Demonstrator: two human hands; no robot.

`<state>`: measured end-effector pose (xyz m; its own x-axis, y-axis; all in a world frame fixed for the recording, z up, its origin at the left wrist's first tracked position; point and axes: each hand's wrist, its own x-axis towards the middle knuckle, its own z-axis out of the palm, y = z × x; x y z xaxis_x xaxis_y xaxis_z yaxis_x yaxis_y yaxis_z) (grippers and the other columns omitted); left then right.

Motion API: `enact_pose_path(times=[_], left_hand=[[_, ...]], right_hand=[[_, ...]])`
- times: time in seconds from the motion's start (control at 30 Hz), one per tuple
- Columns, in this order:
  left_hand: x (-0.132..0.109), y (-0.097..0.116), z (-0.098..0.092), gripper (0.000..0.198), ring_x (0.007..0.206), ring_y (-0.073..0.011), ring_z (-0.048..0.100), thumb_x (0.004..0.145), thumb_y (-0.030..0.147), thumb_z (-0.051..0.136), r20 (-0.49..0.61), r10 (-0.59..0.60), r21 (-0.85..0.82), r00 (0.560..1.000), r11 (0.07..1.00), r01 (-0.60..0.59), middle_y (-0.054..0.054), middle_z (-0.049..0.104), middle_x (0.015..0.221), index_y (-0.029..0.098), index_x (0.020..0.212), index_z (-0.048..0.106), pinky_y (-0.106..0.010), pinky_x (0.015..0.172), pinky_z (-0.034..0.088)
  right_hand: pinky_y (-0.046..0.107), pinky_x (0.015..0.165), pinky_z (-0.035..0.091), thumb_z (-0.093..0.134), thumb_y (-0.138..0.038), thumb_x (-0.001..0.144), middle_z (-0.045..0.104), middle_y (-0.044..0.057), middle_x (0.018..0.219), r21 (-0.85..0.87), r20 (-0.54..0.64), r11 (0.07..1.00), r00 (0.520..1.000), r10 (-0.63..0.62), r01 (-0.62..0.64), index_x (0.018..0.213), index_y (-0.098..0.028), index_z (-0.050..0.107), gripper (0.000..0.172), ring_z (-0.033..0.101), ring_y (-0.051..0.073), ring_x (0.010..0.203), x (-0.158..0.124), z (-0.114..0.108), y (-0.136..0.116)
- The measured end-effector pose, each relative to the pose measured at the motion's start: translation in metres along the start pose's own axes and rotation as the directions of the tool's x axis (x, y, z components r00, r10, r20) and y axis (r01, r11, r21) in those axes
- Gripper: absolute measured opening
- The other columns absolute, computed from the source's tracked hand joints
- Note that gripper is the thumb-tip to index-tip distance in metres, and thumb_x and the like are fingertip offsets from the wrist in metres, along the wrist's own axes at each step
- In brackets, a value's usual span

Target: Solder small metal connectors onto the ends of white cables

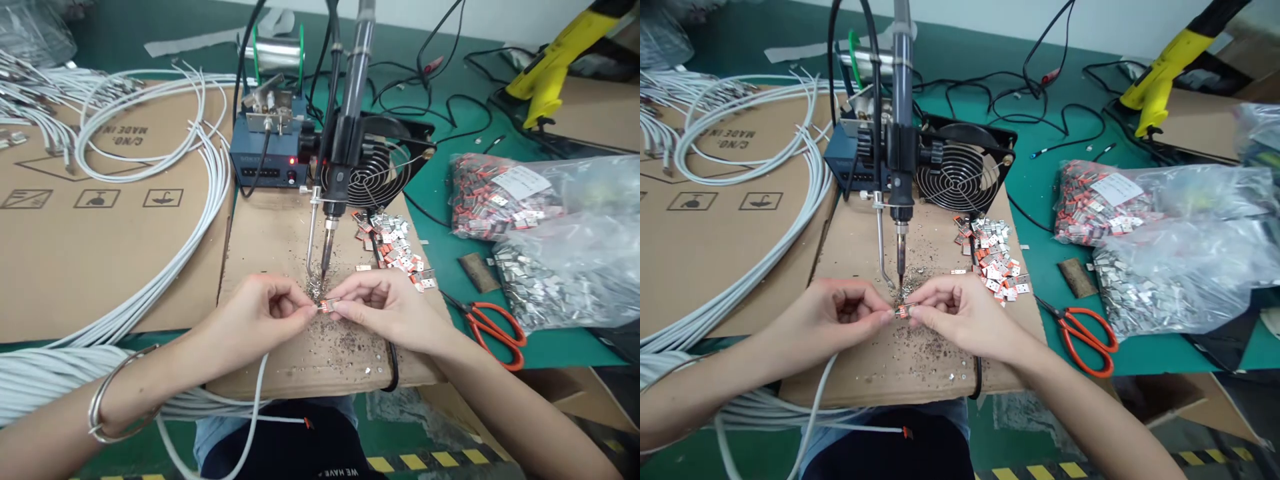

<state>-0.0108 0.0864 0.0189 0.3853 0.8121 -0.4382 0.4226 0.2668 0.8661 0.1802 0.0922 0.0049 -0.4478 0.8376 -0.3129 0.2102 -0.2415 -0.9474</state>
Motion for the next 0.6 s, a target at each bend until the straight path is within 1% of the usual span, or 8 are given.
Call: enact_pose_path(times=[0.13, 0.27, 0.37, 0.47, 0.53, 0.6], left_hand=[[-0.016, 0.008, 0.008, 0.016, 0.047, -0.0084, 0.037, 0.075, 0.028, 0.06, 0.048, 0.028, 0.02, 0.998, 0.999, -0.029, 0.006, 0.046, 0.05, 0.015, 0.069, 0.065, -0.019, 0.043, 0.029], [-0.033, 0.007, 0.019, 0.014, 0.049, -0.0098, 0.039, 0.077, 0.029, 0.06, 0.127, 0.023, 0.02, 0.992, 0.999, -0.026, 0.005, 0.049, 0.054, 0.017, 0.074, 0.064, -0.02, 0.044, 0.032], [-0.043, 0.003, 0.027, 0.012, 0.052, -0.0105, 0.043, 0.076, 0.028, 0.061, 0.11, 0.054, -0.038, 0.992, 0.998, -0.05, 0.003, 0.055, 0.059, 0.017, 0.072, 0.062, -0.021, 0.047, 0.034], [-0.05, -0.001, 0.033, 0.01, 0.056, -0.0106, 0.046, 0.076, 0.024, 0.062, 0.063, 0.069, -0.136, 0.996, 0.989, -0.06, 0.003, 0.057, 0.061, 0.017, 0.068, 0.06, -0.021, 0.051, 0.036], [-0.053, -0.006, 0.039, 0.011, 0.058, -0.0107, 0.049, 0.075, 0.023, 0.062, 0.045, 0.065, -0.204, 0.997, 0.977, -0.054, 0.003, 0.058, 0.062, 0.017, 0.068, 0.058, -0.02, 0.053, 0.038], [-0.057, -0.016, 0.05, 0.014, 0.058, -0.0115, 0.052, 0.077, 0.026, 0.062, 0.058, 0.074, -0.195, 0.996, 0.979, -0.061, 0.002, 0.059, 0.063, 0.017, 0.069, 0.056, -0.021, 0.054, 0.041]], right_hand=[[0.019, 0.046, 0.044, 0.066, -0.022, 0.074, 0.069, 0.003, 0.063, -0.003, 0.006, 0.999, 0.999, -0.051, 0.051, 0.077, -0.014, 0.069, 0.009, 0.059, 0.009, 0.052, -0.022, 0.0, -0.008], [0.017, 0.046, 0.045, 0.066, -0.02, 0.075, 0.069, 0.003, 0.064, 0.063, 0.034, 0.995, 0.996, -0.078, 0.075, 0.08, -0.014, 0.069, 0.008, 0.06, 0.009, 0.052, -0.042, 0.001, -0.009], [0.015, 0.042, 0.042, 0.065, -0.018, 0.076, 0.069, 0.001, 0.064, 0.143, 0.048, 0.987, 0.995, -0.088, 0.08, 0.081, -0.016, 0.068, 0.006, 0.058, 0.007, 0.05, -0.051, 0.005, -0.006], [0.015, 0.042, 0.042, 0.065, -0.019, 0.077, 0.068, 0.001, 0.064, 0.187, 0.013, 0.977, 0.994, -0.109, 0.104, 0.08, -0.017, 0.068, 0.005, 0.057, 0.006, 0.048, -0.057, 0.012, -0.001], [0.017, 0.044, 0.044, 0.065, -0.022, 0.077, 0.068, 0.002, 0.065, 0.172, -0.018, 0.976, 0.991, -0.132, 0.133, 0.08, -0.016, 0.068, 0.007, 0.057, 0.008, 0.049, -0.062, 0.016, 0.002], [0.02, 0.047, 0.046, 0.063, -0.025, 0.079, 0.068, 0.003, 0.064, 0.068, -0.026, 0.984, 0.986, -0.162, 0.163, 0.08, -0.017, 0.068, 0.01, 0.058, 0.01, 0.052, -0.07, 0.017, 0.007]])
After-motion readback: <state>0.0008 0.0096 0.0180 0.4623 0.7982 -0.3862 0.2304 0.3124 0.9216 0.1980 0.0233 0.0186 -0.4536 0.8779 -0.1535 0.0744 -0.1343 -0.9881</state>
